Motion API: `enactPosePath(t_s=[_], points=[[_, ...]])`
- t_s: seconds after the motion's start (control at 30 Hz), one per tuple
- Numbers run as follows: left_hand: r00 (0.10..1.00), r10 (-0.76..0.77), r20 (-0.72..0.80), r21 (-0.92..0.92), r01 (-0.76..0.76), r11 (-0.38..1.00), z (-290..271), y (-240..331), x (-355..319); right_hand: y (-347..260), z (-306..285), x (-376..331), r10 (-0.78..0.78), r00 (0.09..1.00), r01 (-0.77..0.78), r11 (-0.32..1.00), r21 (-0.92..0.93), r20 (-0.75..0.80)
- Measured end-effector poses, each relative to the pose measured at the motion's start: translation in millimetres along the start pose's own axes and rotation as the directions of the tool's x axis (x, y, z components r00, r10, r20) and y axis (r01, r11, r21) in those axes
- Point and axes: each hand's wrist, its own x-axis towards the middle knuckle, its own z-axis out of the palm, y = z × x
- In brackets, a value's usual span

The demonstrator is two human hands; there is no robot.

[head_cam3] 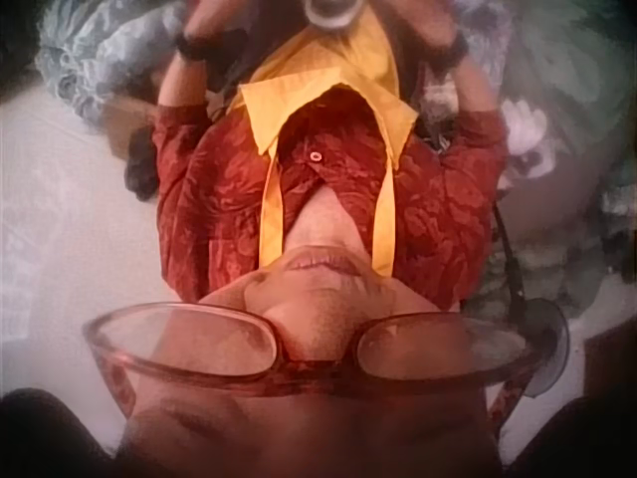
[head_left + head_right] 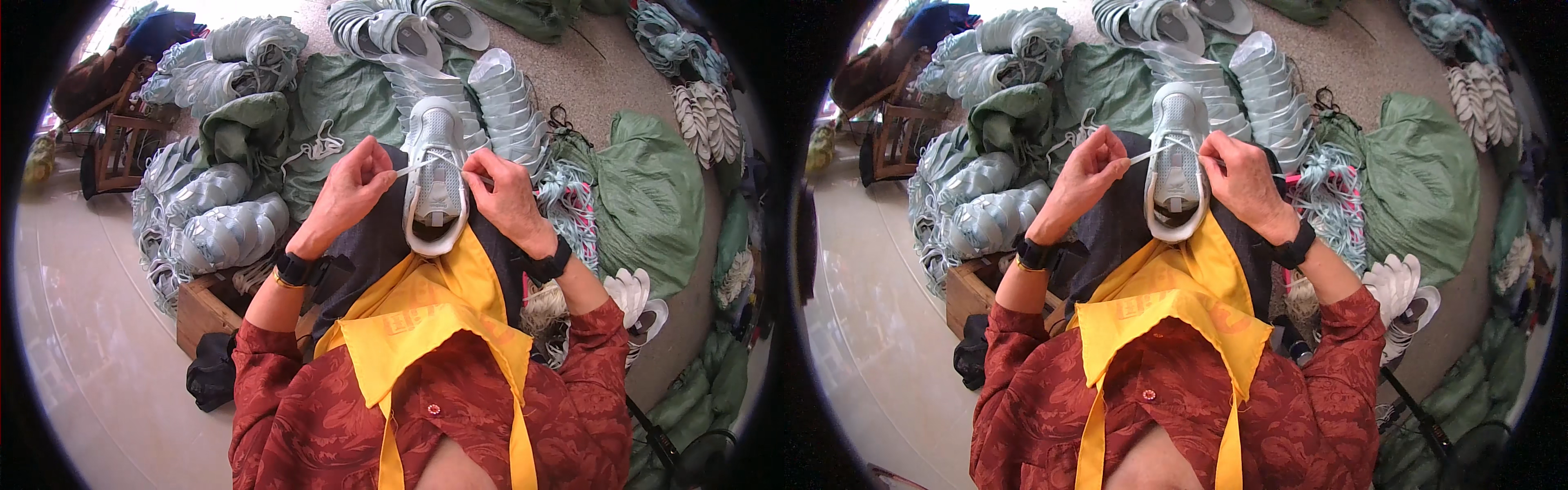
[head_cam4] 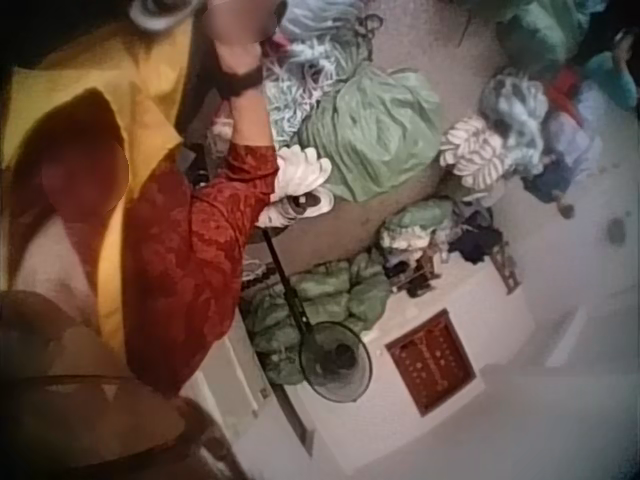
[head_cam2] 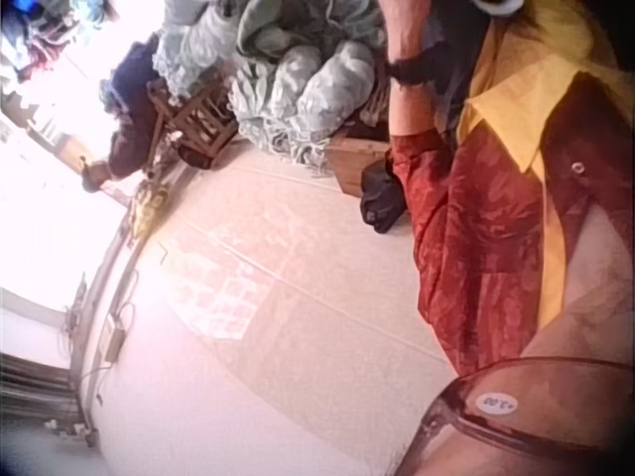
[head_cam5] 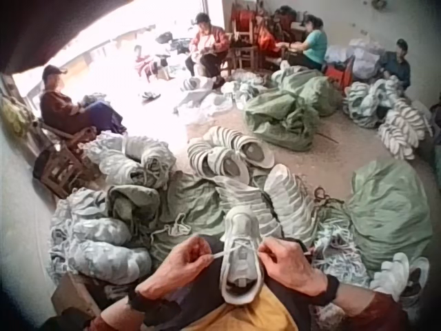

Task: The person sits on the floor and laces a white sneaker resting on their lap. They thread the laces through the eyelets, pull them tight, and tie a bow knot to secure the shoe.

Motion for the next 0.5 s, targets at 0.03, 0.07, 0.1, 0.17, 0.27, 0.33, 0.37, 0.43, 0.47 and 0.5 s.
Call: enactPosePath(t_s=[0.03, 0.07, 0.1, 0.17, 0.27, 0.33, 0.37, 0.43, 0.47, 0.5], points=[[1.000, 0.003, 0.009, 0.049, -0.003, 0.999, 1.9, 1.4, 0.4, 0.3, 0.4, 0.0, 0.007, 1.000, -0.007, 1.000, 0.011, -0.005], [1.000, 0.005, 0.018, 0.098, -0.007, 0.995, 3.4, 3.8, 0.6, 1.1, 1.3, 0.0, 0.014, 1.000, -0.014, 1.000, 0.021, -0.010], [1.000, 0.009, 0.030, 0.146, -0.013, 0.989, 4.8, 5.1, 1.3, 2.2, 1.8, -0.2, 0.022, 1.000, -0.021, 0.999, 0.030, -0.016], [0.997, 0.079, 0.024, 0.234, -0.082, 0.969, 6.7, 5.5, 1.4, 3.9, 1.9, -0.2, 0.039, 0.999, -0.038, 0.999, 0.029, -0.016], [0.985, 0.171, 0.000, 0.319, -0.162, 0.934, 10.7, 9.6, 0.2, 5.3, 3.3, 0.5, 0.058, 0.998, -0.058, 0.997, 0.045, -0.019], [0.975, 0.222, -0.022, 0.342, -0.201, 0.918, 11.9, 8.5, 0.4, 5.2, 3.1, 1.4, 0.051, 0.998, -0.051, 0.998, 0.040, -0.022], [0.969, 0.243, -0.037, 0.344, -0.216, 0.914, 12.7, 3.9, 1.0, 4.9, 2.3, 2.4, 0.038, 0.999, -0.038, 0.999, 0.029, -0.021], [0.961, 0.270, -0.052, 0.368, -0.233, 0.900, 12.9, 1.2, 1.3, 4.3, 0.4, 4.1, 0.012, 1.000, -0.012, 1.000, -0.010, -0.018], [0.959, 0.277, -0.052, 0.391, -0.236, 0.890, 12.5, 1.1, 1.2, 4.1, -0.6, 4.9, -0.001, 1.000, 0.001, 0.999, -0.037, -0.016], [0.958, 0.283, -0.053, 0.414, -0.236, 0.879, 12.1, 1.1, 0.7, 3.8, -1.5, 5.7, -0.015, 1.000, 0.014, 0.998, -0.063, -0.012]])
